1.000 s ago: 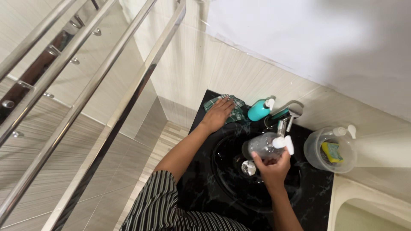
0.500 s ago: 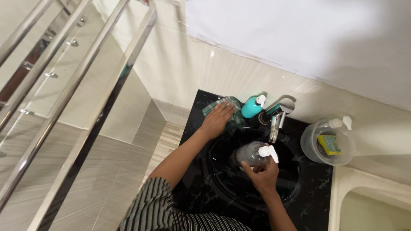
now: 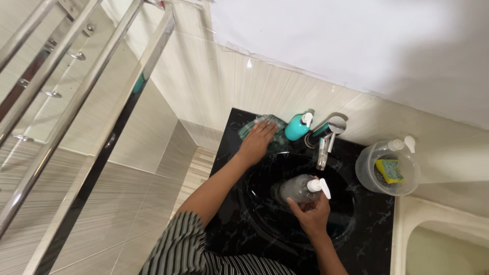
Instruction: The person cleans a bathroom sink and the surrounding counter by scrubbing with a sponge and wiping with a cloth.
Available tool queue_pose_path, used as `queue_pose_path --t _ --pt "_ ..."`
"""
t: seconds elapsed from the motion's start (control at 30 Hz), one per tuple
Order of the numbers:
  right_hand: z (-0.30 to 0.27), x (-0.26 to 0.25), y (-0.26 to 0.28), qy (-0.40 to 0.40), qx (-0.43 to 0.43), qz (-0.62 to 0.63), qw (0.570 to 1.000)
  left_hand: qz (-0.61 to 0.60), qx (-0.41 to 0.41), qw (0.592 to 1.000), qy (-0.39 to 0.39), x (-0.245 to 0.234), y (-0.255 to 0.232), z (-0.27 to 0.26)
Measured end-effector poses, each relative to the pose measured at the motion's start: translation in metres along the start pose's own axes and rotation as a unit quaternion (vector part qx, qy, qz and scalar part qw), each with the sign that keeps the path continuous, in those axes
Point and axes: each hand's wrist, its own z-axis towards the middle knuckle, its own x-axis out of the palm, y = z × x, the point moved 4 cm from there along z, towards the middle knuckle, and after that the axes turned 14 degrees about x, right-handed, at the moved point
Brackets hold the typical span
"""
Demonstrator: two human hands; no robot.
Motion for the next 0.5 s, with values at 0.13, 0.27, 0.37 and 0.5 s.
queue_pose_path --t 0.13,0.27,0.37,0.5 --pt "-0.002 -0.004 0.003 0.007 -0.027 0.015 0.999 -0.014 -0.003 1.000 -0.003 -0.004 0.001 0.001" --pt "0.002 -0.003 0.000 0.021 -0.019 0.054 0.998 -0.058 -0.024 0.998 0.018 -0.021 -0.010 -0.048" --pt "-0.001 -0.006 0.003 0.013 -0.014 0.009 1.000 -0.068 -0.021 0.997 0.030 -0.027 -0.011 -0.050" --pt "0.000 -0.009 0.011 0.002 -0.041 0.029 0.999 -0.062 -0.005 0.998 0.008 -0.018 0.005 -0.005"
